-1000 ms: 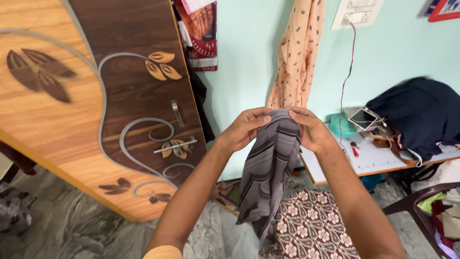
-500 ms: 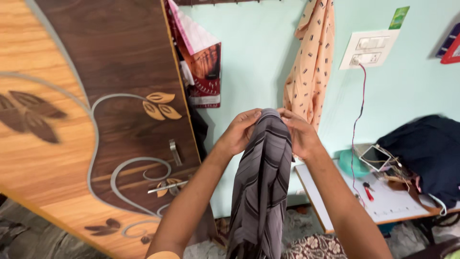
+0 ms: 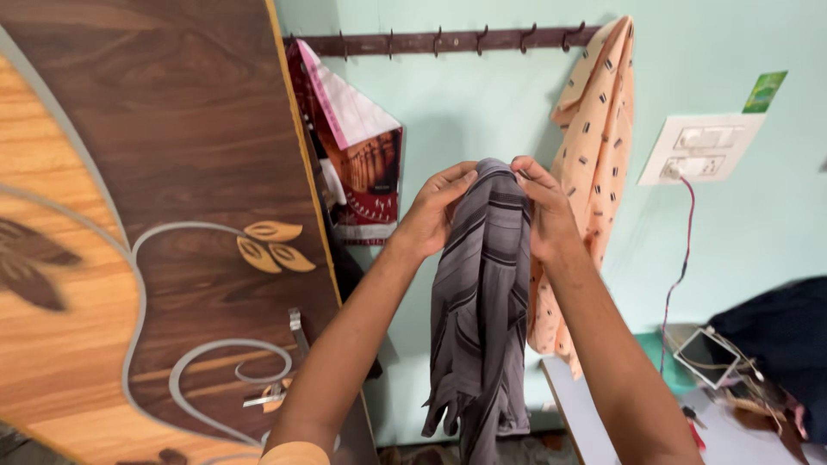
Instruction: The person irons a gray striped shirt on a small round table, smoothing the fabric with both hands and using an electric iron. After ironing, the person folds the shirt and hangs it on a wall-mounted hook.
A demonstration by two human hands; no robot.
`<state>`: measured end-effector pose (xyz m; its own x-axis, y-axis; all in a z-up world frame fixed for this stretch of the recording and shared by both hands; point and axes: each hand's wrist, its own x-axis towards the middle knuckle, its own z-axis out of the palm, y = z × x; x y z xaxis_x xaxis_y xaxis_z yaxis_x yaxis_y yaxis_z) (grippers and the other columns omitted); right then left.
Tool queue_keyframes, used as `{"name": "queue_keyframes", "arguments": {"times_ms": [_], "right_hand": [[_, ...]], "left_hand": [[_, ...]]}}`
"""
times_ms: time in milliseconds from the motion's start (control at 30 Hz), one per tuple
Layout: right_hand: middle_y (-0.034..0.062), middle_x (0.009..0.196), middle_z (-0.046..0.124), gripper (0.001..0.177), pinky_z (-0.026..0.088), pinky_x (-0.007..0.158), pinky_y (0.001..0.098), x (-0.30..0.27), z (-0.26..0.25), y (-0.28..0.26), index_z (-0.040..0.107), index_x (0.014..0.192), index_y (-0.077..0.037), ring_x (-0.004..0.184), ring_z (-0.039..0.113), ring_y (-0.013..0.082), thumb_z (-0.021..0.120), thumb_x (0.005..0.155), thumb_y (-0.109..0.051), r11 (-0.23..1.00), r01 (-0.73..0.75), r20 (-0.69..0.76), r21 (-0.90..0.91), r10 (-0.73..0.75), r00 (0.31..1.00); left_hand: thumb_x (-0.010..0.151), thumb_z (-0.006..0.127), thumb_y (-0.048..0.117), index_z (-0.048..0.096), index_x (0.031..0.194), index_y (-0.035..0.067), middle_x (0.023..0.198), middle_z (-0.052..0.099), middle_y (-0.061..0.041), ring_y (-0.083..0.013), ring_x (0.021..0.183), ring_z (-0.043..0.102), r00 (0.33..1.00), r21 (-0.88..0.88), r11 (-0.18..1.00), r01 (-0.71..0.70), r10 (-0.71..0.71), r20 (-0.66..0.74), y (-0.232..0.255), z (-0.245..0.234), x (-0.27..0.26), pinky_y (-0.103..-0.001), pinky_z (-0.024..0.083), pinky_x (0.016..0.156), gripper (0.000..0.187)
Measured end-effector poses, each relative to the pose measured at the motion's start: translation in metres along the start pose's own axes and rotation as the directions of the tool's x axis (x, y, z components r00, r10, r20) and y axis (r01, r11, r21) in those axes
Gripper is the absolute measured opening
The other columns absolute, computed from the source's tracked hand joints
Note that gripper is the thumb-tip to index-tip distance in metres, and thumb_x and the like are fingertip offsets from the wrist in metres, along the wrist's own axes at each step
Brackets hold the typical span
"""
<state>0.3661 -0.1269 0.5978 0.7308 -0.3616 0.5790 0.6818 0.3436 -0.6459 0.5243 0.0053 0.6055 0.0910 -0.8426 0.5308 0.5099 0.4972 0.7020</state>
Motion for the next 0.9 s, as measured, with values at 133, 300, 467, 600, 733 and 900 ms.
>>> {"name": "queue_keyframes", "arguments": {"times_ms": [133,300,467,600,733,900], "right_hand": [[0.0114,0.114,0.072,0.021,0.059,0.089,0.033,0.043,-0.015,-0.003,0.061,0.125,-0.002,0.1,0.071,0.0194,0.059,0.104,-0.002,0.999,0.045,-0.072,-0.027,-0.047,0.996],[0.0147,0.125,0.069,0.037,0.059,0.095,0.0359,0.098,-0.018,-0.022,0.055,0.137,-0.001,0.106,0.072,0.0225,0.059,0.1,-0.007,0.992,0.115,-0.095,-0.051,-0.12,0.988],[0.0161,0.133,0.068,0.048,0.06,0.099,0.0345,0.143,-0.014,-0.036,0.05,0.148,0.003,0.112,0.071,0.0214,0.056,0.101,-0.006,0.975,0.185,-0.118,-0.123,-0.199,0.973],[0.0158,0.123,0.071,0.041,0.06,0.094,0.0323,0.173,-0.007,-0.041,0.057,0.143,0.005,0.104,0.072,0.0198,0.053,0.102,0.001,0.967,0.215,-0.104,-0.133,-0.23,0.968],[0.0139,0.116,0.074,0.033,0.061,0.089,0.0291,0.195,-0.002,-0.041,0.064,0.133,0.006,0.099,0.073,0.017,0.053,0.101,0.005,0.915,0.312,-0.144,-0.254,-0.355,0.924],[0.0107,0.114,0.075,0.026,0.059,0.09,0.0248,0.215,-0.006,-0.031,0.07,0.126,0.006,0.1,0.072,0.0122,0.058,0.102,0.003,0.771,0.402,-0.121,-0.493,-0.519,0.846]], "left_hand": [[0.106,0.061,0.012,0.066,0.121,-0.003,0.106,0.073,-0.007,-0.0127,0.091,0.072,0.998,0.019,0.997,-0.07,0.07,-0.004,0.016,-0.013,0.039,-0.027,0.059,0.082,0.021],[0.104,0.063,0.01,0.064,0.113,0.0,0.101,0.073,-0.009,-0.0146,0.086,0.07,0.986,-0.008,0.986,-0.167,0.167,-0.007,0.035,-0.022,0.102,-0.03,0.059,0.077,0.014],[0.101,0.066,0.01,0.065,0.115,-0.004,0.104,0.073,-0.008,-0.0118,0.09,0.07,0.939,0.18,0.937,-0.3,0.323,-0.117,0.044,-0.034,0.157,-0.026,0.057,0.082,0.02],[0.101,0.068,0.01,0.067,0.112,-0.005,0.1,0.073,-0.007,-0.0097,0.089,0.067,0.834,0.426,0.785,-0.45,0.54,-0.113,0.053,-0.037,0.19,-0.024,0.054,0.08,0.019],[0.1,0.065,0.012,0.064,0.109,0.002,0.086,0.072,-0.01,-0.0159,0.076,0.067,0.693,0.82,0.432,-0.376,0.718,-0.061,0.067,-0.02,0.198,-0.031,0.052,0.069,0.013],[0.101,0.061,0.013,0.064,0.106,0.006,0.088,0.074,-0.014,-0.0322,0.081,0.073,0.583,0.952,0.126,-0.278,0.81,0.063,0.074,-0.003,0.194,-0.042,0.055,0.074,0.009]]}}
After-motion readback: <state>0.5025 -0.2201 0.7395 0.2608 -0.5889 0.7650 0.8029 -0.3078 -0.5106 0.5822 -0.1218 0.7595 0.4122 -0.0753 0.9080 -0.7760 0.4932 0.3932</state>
